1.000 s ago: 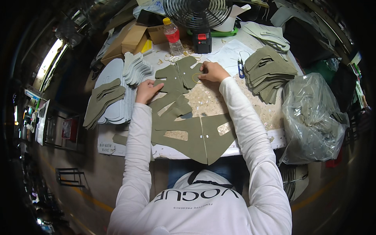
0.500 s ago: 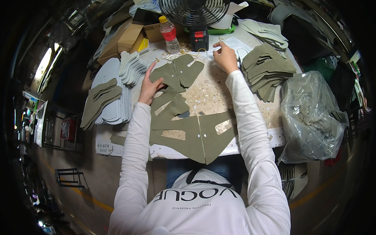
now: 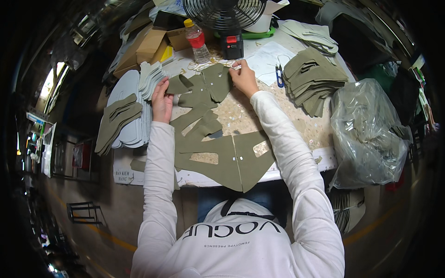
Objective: The person repeatedly picks up olive-green fabric pieces from a table, aligns them, and places them into a neat stack. The person also handles a small dark piece and a rubber band, placing them on the table. The task continues with the person organizing the fabric pieces into a pile.
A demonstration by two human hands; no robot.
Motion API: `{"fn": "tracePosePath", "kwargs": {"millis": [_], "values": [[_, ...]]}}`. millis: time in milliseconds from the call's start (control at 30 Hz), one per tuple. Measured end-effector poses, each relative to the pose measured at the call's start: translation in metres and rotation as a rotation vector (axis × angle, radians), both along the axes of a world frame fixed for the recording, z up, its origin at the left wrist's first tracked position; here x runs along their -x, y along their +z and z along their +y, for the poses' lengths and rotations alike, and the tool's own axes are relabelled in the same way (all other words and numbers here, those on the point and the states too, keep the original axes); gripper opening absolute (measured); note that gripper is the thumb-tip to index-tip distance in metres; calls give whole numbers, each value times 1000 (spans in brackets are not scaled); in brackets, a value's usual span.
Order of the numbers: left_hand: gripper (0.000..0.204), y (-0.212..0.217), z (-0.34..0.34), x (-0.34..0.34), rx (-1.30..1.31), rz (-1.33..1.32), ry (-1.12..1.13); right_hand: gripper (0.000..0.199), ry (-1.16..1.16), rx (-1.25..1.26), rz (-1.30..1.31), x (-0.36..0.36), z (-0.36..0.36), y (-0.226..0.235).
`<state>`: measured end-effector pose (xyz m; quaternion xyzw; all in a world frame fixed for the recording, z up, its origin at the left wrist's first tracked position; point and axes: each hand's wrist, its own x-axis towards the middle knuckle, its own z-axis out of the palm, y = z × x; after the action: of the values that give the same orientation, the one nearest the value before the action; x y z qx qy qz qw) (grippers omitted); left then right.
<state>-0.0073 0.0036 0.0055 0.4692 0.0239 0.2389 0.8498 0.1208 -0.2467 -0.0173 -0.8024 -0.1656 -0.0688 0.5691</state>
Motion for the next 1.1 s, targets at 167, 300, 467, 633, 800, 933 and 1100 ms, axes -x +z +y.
{"fn": "tracePosePath", "kwargs": {"millis": [167, 300, 467, 633, 800, 933, 1100], "values": [[25, -4, 7, -3, -21, 3, 1, 31, 134, 20, -177, 20, 8, 12], [28, 15, 6, 4, -71, 35, 33, 25, 302, -17, -29, 25, -13, 68], [30, 68, -4, 53, -179, 57, -73, 25, 541, -227, 124, 92, -104, 127], [33, 95, -46, 123, -235, 249, -306, 26, 537, -192, 338, 148, -150, 125], [45, 90, -96, 134, -200, 365, -313, 38, 435, -334, 396, 166, -138, 102], [55, 61, -135, 171, -281, 198, -128, 49, 315, -372, 387, 198, -141, 81], [56, 14, -170, 213, -134, 436, -293, 49, 206, -136, 488, 246, -138, 35]]}}
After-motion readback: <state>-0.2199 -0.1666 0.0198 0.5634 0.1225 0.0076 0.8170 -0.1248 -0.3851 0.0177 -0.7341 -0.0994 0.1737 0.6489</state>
